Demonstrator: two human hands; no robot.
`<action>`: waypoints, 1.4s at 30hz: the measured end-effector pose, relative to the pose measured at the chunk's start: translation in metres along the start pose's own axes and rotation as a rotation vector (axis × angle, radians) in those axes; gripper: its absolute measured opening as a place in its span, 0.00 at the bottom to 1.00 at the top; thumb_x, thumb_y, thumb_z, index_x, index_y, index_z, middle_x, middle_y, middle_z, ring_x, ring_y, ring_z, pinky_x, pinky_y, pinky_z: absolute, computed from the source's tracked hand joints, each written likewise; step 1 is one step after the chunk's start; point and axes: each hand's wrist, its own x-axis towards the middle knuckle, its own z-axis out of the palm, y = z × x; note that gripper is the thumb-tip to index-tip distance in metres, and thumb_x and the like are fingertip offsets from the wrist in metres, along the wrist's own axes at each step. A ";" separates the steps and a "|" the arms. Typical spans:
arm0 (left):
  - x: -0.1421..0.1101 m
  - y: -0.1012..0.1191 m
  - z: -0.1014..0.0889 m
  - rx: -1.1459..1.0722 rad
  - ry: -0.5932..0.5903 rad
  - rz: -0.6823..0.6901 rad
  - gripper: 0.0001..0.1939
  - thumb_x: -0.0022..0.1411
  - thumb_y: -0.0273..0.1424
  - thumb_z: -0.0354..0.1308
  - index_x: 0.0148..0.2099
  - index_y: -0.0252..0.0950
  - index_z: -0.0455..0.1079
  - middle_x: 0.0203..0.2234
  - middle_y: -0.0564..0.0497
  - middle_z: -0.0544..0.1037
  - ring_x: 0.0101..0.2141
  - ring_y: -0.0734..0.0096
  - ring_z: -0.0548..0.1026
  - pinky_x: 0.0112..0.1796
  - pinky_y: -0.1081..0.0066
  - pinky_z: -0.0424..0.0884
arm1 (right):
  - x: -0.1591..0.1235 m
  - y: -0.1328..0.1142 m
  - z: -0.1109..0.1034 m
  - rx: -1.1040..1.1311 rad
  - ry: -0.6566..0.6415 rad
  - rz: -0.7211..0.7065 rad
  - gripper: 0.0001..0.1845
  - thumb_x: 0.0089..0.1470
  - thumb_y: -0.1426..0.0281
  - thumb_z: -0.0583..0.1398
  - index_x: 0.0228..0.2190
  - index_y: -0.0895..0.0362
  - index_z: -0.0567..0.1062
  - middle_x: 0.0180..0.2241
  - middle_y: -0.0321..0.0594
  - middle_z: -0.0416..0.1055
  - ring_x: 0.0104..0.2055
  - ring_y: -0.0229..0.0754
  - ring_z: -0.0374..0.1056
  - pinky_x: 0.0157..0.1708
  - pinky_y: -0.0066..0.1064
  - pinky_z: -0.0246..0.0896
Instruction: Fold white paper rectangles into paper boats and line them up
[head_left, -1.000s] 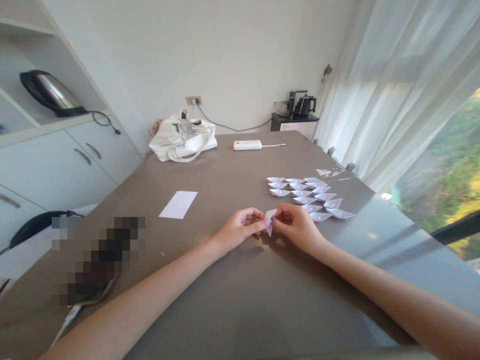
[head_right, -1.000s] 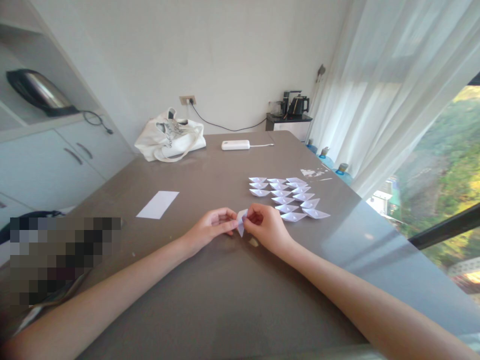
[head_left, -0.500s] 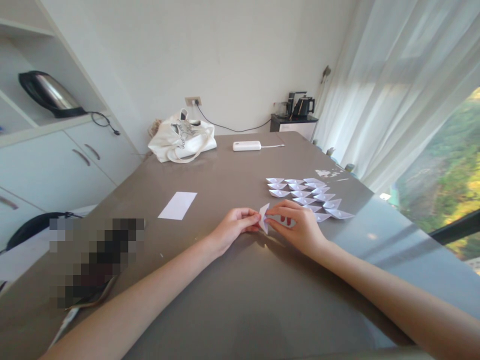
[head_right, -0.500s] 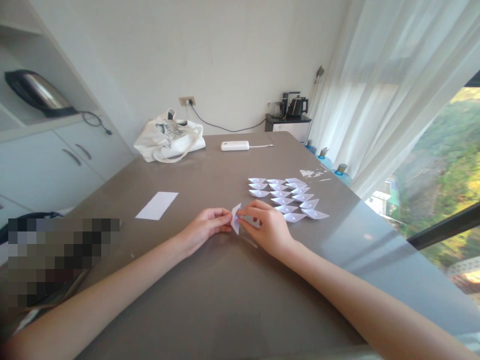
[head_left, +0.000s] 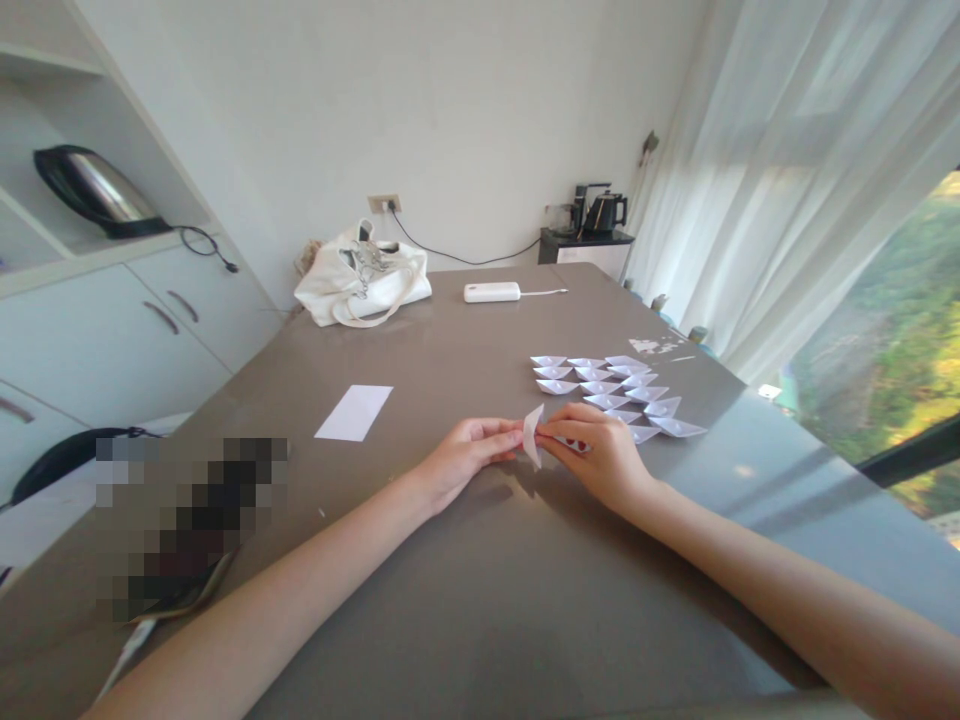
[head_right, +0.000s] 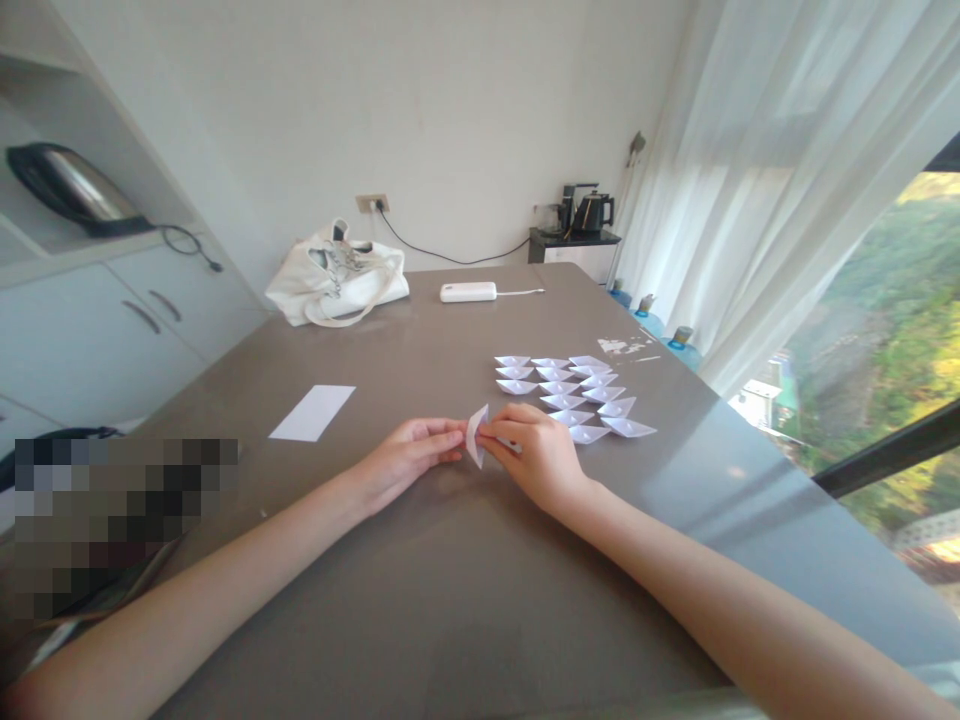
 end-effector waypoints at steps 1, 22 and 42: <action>0.000 0.001 0.000 -0.030 -0.021 -0.004 0.13 0.53 0.34 0.65 0.40 0.31 0.77 0.35 0.46 0.79 0.36 0.73 0.73 0.41 0.73 0.65 | 0.000 0.000 0.000 -0.004 0.002 -0.004 0.07 0.55 0.70 0.60 0.30 0.57 0.79 0.29 0.41 0.74 0.29 0.38 0.67 0.27 0.26 0.60; 0.000 -0.003 0.002 -0.144 -0.012 -0.042 0.11 0.48 0.31 0.68 0.34 0.29 0.76 0.28 0.48 0.78 0.31 0.75 0.72 0.39 0.73 0.64 | -0.001 -0.006 0.000 -0.021 -0.013 -0.072 0.08 0.57 0.70 0.58 0.29 0.58 0.77 0.28 0.42 0.73 0.30 0.39 0.67 0.30 0.27 0.60; 0.000 -0.007 0.008 -0.078 0.144 0.010 0.11 0.46 0.33 0.68 0.30 0.29 0.76 0.24 0.52 0.74 0.27 0.78 0.68 0.34 0.75 0.62 | 0.007 -0.018 0.002 0.358 -0.139 0.374 0.12 0.53 0.65 0.60 0.24 0.60 0.75 0.23 0.38 0.70 0.24 0.34 0.60 0.23 0.26 0.53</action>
